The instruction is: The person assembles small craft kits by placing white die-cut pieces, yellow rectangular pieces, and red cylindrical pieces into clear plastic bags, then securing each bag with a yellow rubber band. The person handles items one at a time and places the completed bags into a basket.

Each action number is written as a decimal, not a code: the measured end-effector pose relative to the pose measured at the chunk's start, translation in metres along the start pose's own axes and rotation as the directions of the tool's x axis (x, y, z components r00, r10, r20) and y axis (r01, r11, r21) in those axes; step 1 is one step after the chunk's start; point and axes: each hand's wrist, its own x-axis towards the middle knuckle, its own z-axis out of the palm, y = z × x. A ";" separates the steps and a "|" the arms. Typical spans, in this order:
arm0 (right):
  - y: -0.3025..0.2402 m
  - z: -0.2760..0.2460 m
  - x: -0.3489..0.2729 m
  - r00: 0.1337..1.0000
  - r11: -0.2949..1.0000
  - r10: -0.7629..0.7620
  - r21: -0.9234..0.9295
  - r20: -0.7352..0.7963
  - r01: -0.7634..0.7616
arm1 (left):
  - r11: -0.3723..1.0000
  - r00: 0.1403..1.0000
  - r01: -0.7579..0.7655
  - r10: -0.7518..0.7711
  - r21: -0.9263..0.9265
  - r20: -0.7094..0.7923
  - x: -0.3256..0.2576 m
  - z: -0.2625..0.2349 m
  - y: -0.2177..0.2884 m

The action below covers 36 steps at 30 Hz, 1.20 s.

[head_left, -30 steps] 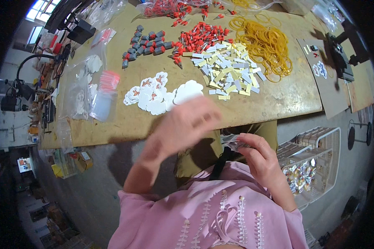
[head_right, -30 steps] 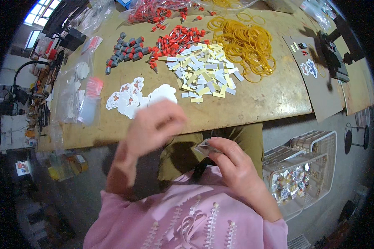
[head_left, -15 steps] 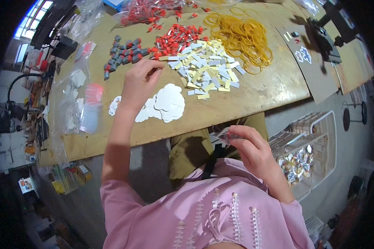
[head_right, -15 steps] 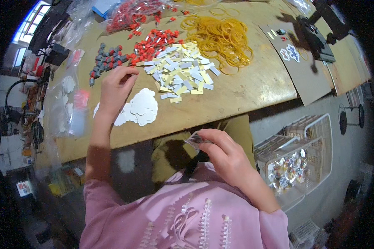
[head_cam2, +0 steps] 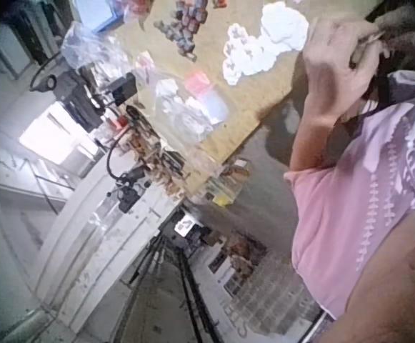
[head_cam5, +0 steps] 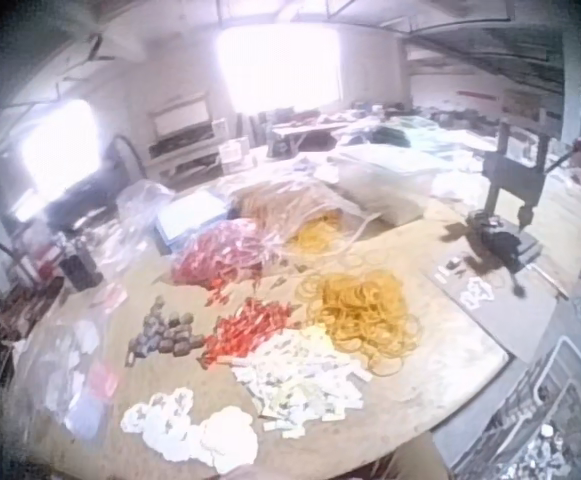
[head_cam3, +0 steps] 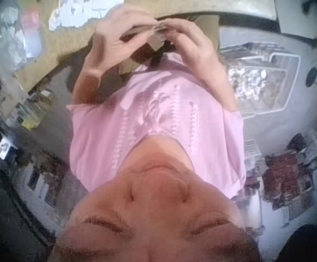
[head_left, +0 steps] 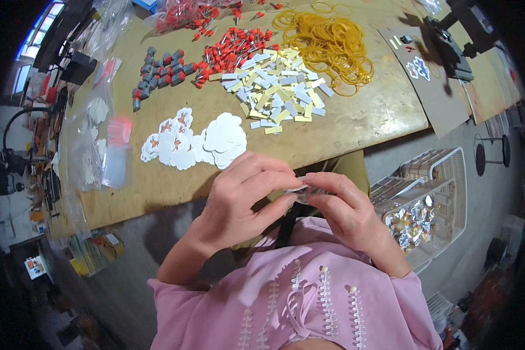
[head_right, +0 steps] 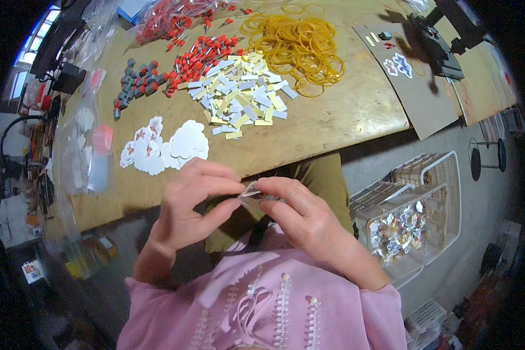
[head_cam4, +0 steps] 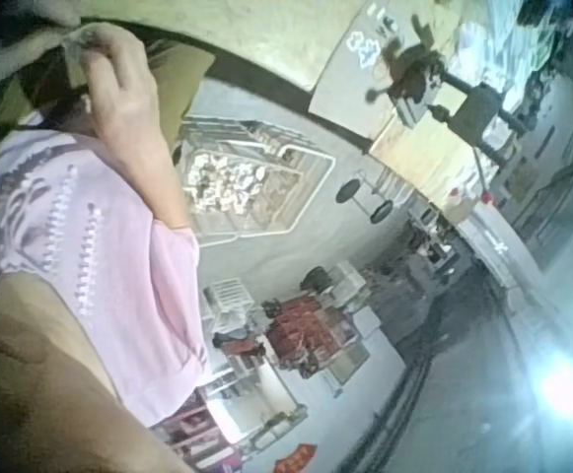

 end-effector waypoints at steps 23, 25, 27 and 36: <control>0.025 -0.012 -0.044 0.983 0.986 0.159 -0.044 -0.087 -0.164 | 0.877 0.999 0.032 -0.049 0.480 0.023 0.163 0.064 -0.068; 0.028 -0.014 -0.048 0.981 0.984 0.167 -0.046 -0.102 -0.172 | 0.844 0.998 0.048 -0.066 0.533 0.015 0.171 0.076 -0.078; 0.031 -0.015 -0.052 0.978 0.982 0.174 -0.047 -0.114 -0.181 | 0.883 0.995 0.057 -0.090 0.466 0.048 0.172 0.083 -0.079; 0.041 -0.021 -0.060 0.977 0.979 0.201 -0.003 -0.069 -0.202 | 0.965 0.974 0.022 -0.080 0.261 0.213 0.159 0.082 -0.046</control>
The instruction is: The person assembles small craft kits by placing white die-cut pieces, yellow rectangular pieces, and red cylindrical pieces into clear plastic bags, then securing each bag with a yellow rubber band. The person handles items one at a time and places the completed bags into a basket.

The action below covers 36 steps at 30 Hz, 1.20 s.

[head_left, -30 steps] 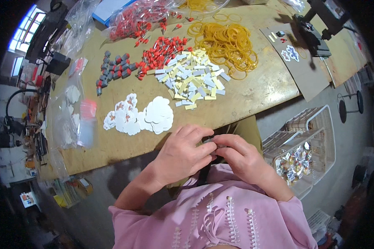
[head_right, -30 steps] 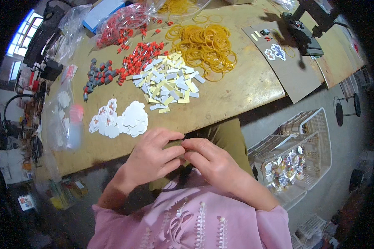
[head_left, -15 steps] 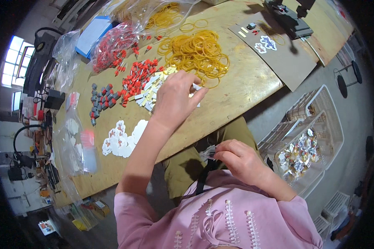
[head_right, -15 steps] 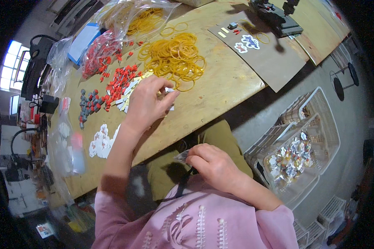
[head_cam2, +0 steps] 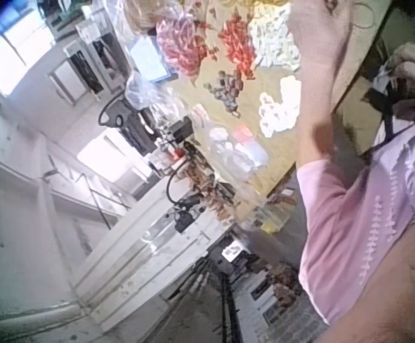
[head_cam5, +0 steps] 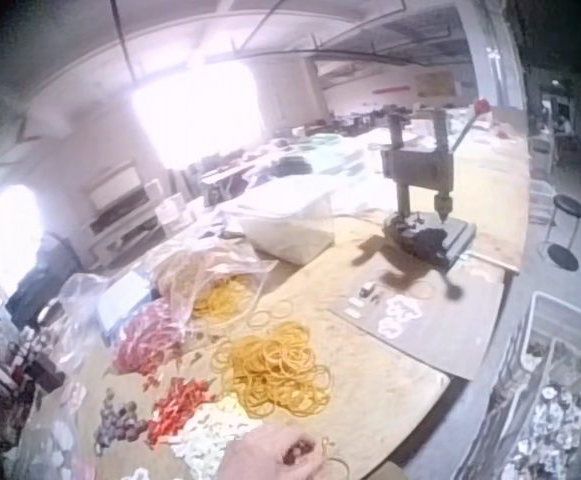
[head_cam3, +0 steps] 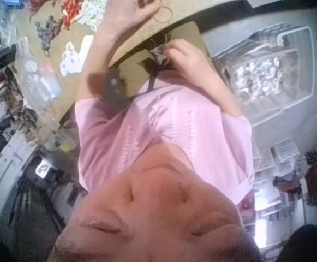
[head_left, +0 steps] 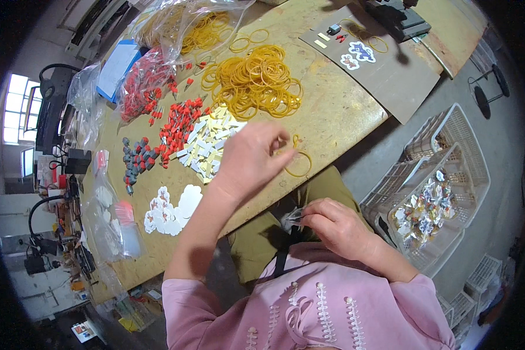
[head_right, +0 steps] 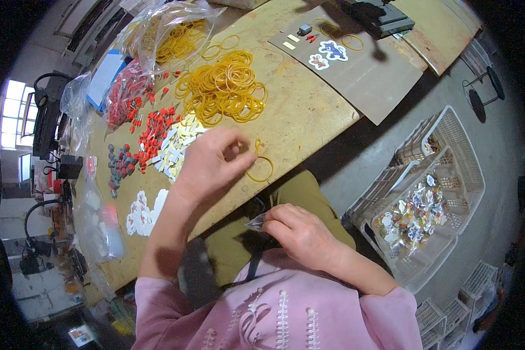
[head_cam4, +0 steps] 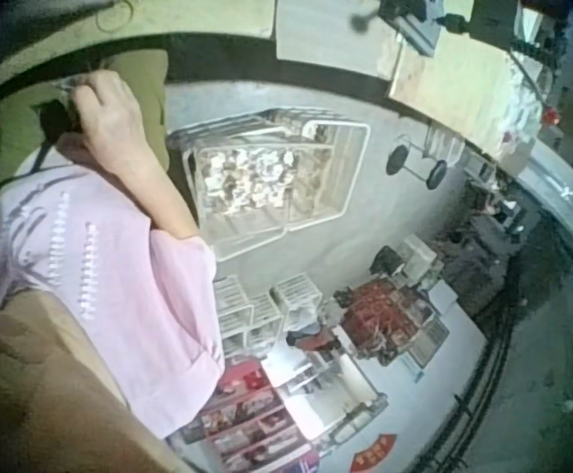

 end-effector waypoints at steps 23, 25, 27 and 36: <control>0.001 0.010 0.000 1.000 1.000 -0.015 0.000 0.003 0.015 | 0.507 0.906 0.136 -0.410 -0.851 -0.099 0.048 -0.045 -0.063; 0.000 0.010 -0.001 1.000 1.000 -0.013 0.000 0.002 0.013 | 0.458 0.922 0.160 -0.385 -0.874 -0.033 0.041 -0.045 -0.057; -0.001 0.010 0.000 1.000 1.000 -0.009 0.000 -0.003 0.009 | 0.402 0.918 0.226 -0.393 -0.887 0.056 0.035 -0.048 -0.051; 0.000 0.013 -0.002 1.000 1.000 0.005 -0.010 0.015 -0.004 | 0.529 0.929 0.255 -0.367 -0.810 0.053 0.011 -0.042 -0.031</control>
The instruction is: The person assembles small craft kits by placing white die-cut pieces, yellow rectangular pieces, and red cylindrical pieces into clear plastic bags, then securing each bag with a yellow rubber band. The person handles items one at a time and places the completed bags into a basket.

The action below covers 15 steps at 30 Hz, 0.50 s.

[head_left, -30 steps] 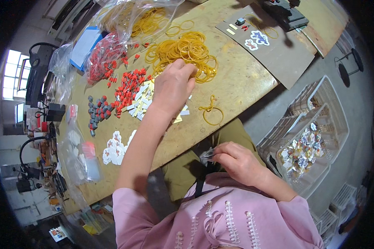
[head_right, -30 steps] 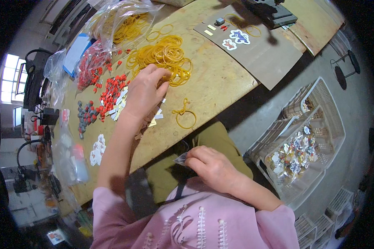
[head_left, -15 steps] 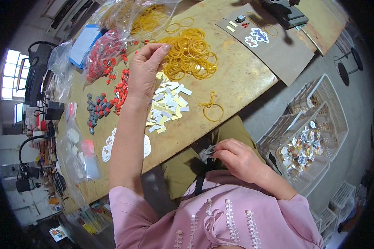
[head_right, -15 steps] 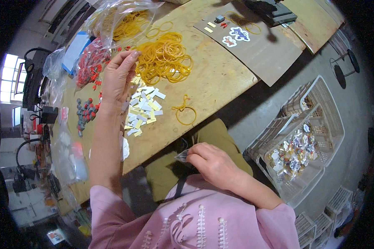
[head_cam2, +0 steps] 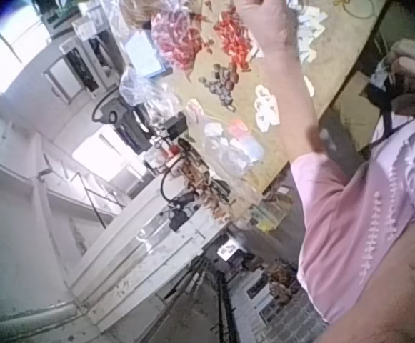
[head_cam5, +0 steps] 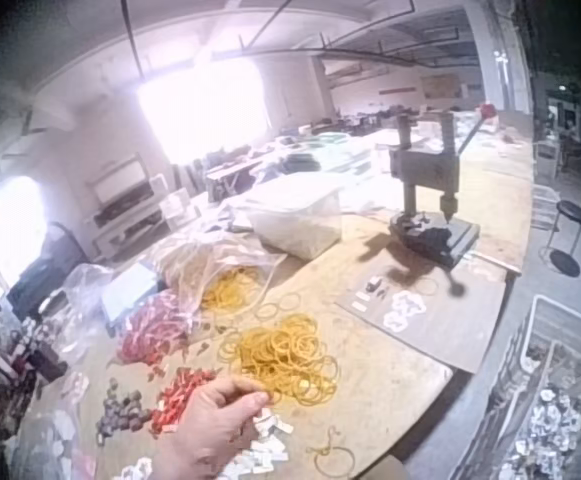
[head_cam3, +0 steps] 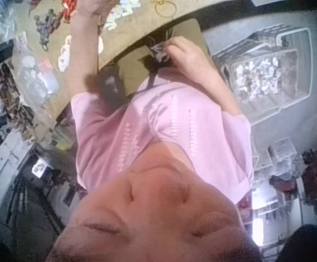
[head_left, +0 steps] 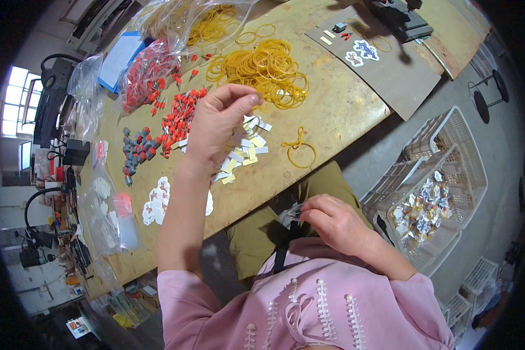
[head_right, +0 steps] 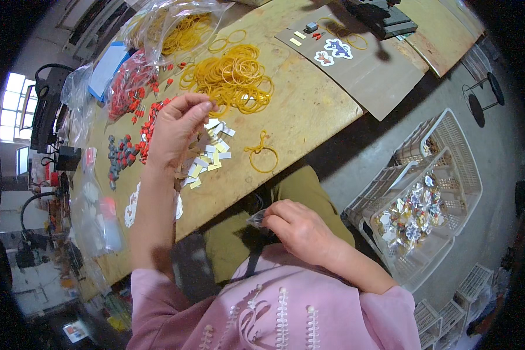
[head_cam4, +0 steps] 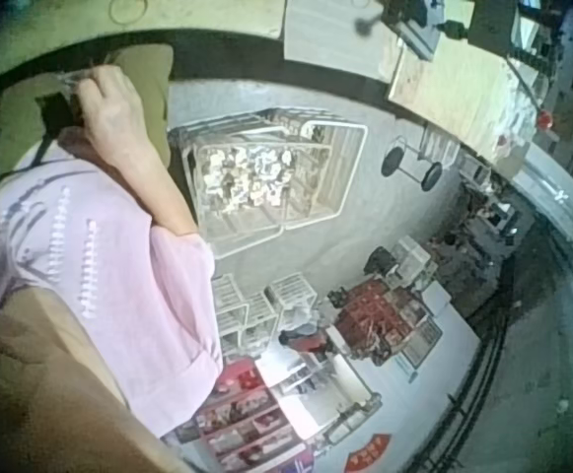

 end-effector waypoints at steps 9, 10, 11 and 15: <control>-0.004 0.000 0.003 1.000 0.999 -0.027 -0.030 -0.006 0.027 | 0.686 0.932 -0.363 0.274 0.631 0.238 -0.039 0.047 -0.042; -0.004 -0.001 0.002 1.000 0.999 -0.021 -0.035 -0.004 0.021 | 0.675 0.929 -0.368 0.291 0.639 0.227 -0.040 0.052 -0.038; -0.004 -0.001 0.001 1.000 0.999 -0.016 -0.040 -0.002 0.016 | 0.665 0.927 -0.372 0.307 0.647 0.217 -0.040 0.054 -0.036; -0.006 -0.002 0.003 1.000 0.999 -0.019 -0.046 0.017 0.020 | 0.642 0.908 -0.418 0.327 0.642 0.264 -0.032 0.050 -0.042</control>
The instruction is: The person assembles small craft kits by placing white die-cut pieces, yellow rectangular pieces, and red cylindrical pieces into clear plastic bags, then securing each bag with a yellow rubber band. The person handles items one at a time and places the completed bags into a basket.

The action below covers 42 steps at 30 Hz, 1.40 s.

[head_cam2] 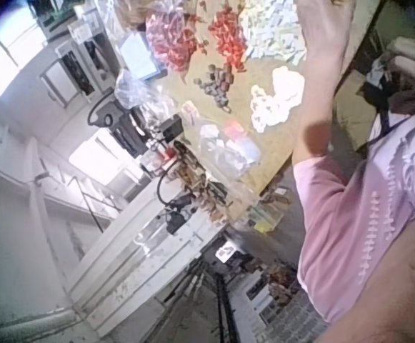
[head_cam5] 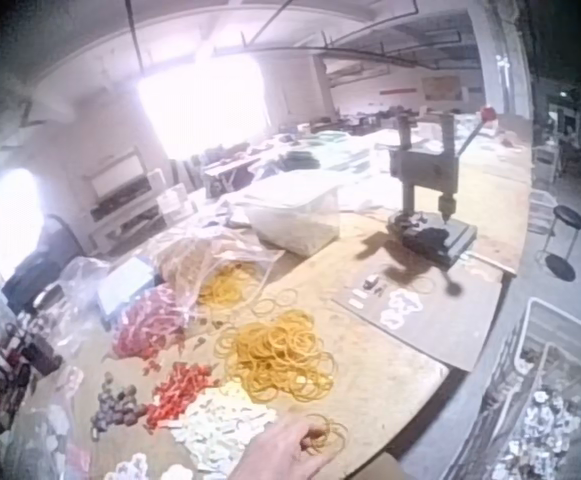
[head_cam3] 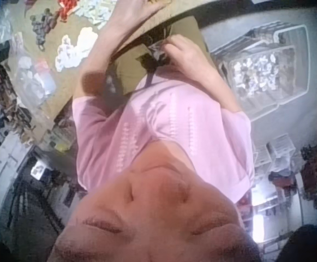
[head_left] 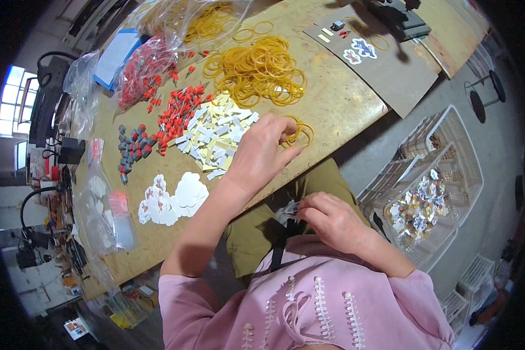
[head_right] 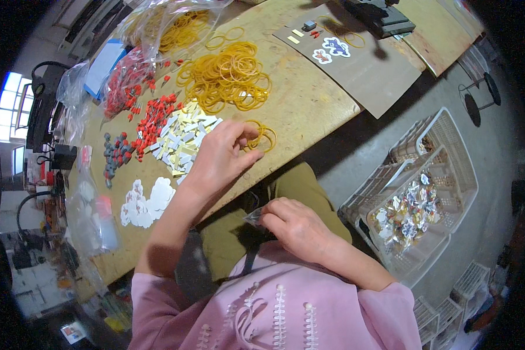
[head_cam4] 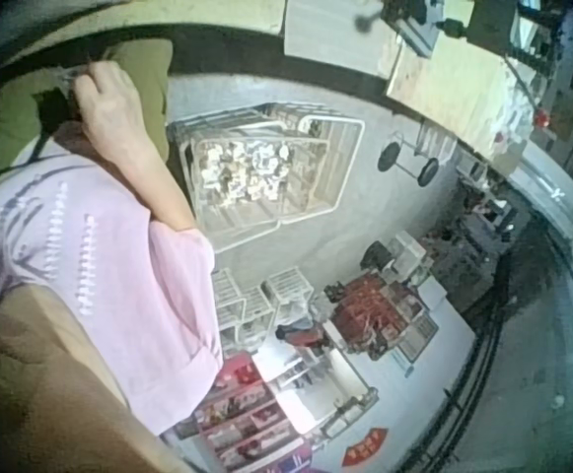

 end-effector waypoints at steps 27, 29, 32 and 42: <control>-0.009 -0.005 0.011 0.997 0.994 0.060 0.099 -0.055 -0.054 | 0.492 0.833 0.532 -0.451 -0.689 0.322 -0.029 -0.053 0.000; -0.012 -0.003 0.019 0.997 0.992 0.058 0.120 -0.060 -0.050 | 0.440 0.848 0.501 -0.421 -0.745 0.322 -0.045 -0.052 0.011; -0.017 -0.002 0.027 0.998 0.989 0.063 0.134 -0.008 -0.062 | 0.325 0.857 0.474 -0.385 -0.819 0.343 -0.075 -0.048 0.028; -0.032 0.008 0.034 0.998 0.980 0.051 0.193 0.028 -0.055 | 0.940 0.988 -0.117 0.142 0.320 -0.057 -0.125 -0.046 0.057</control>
